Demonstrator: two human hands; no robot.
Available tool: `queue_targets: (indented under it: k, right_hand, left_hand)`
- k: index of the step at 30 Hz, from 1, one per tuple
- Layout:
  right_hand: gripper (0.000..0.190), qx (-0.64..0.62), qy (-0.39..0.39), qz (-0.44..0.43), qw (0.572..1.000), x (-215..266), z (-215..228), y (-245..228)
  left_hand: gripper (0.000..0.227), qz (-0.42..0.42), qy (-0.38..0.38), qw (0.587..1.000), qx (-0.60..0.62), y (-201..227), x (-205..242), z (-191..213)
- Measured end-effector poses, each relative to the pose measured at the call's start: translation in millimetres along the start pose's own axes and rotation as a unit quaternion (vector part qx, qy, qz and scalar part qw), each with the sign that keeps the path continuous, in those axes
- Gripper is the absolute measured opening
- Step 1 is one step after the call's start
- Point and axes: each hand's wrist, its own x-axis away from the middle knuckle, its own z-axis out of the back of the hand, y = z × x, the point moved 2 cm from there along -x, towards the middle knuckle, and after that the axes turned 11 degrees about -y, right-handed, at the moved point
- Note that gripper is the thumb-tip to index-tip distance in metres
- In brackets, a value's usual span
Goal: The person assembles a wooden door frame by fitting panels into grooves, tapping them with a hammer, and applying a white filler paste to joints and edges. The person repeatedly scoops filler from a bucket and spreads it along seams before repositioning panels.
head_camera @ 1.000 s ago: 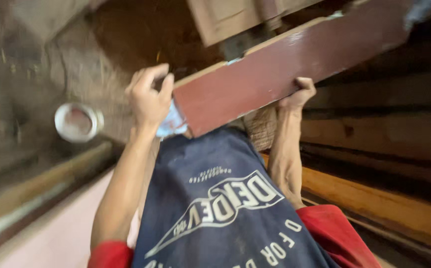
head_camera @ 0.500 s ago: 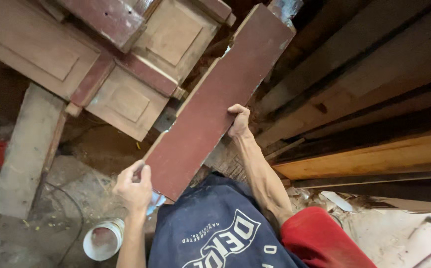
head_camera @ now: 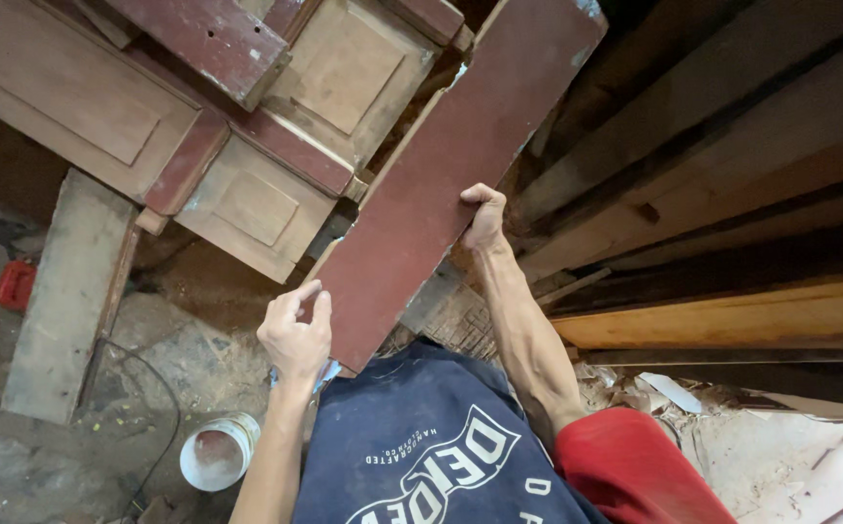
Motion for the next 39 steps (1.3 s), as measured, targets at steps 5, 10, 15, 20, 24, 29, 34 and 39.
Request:
queue_targets:
  k: [5,10,15,20,24,29,34,39]
  right_hand:
    - [0.033,-0.003,-0.008,-0.024,1.000,6.9,-11.5,-9.0]
    - [0.033,-0.017,0.030,0.028,0.999,36.5,-39.4,-7.6]
    - [0.022,0.010,0.001,0.078,0.997,67.2,-63.8,-5.7]
    - [0.026,0.029,0.064,0.030,0.997,125.4,-111.5,14.3]
    - [0.017,0.034,0.042,-0.017,0.998,171.8,-165.7,42.2]
    - [0.010,0.126,0.024,-0.030,0.991,226.2,-206.7,82.2]
    - [0.035,0.636,-0.103,-0.080,0.760,289.1,-243.4,61.1]
    - [0.065,0.788,-0.163,0.549,0.227,315.2,-334.6,22.3]
  left_hand:
    - [0.017,0.015,0.008,1.000,-0.003,-1.1,-2.1,1.7]
    - [0.013,-0.025,0.033,0.999,0.010,15.0,13.8,7.5]
    - [0.011,-0.036,-0.074,0.988,0.133,45.9,77.9,-12.4]
    - [0.054,0.181,-0.232,0.888,0.354,25.8,127.0,-50.2]
    - [0.064,0.262,-0.038,0.683,0.681,6.1,111.3,-62.4]
    - [0.048,0.272,0.201,0.571,0.748,-0.9,82.3,-21.0]
    - [0.053,0.261,0.175,0.607,0.729,12.8,76.2,62.1]
    - [0.052,0.234,0.155,0.692,0.665,65.4,57.5,124.2]
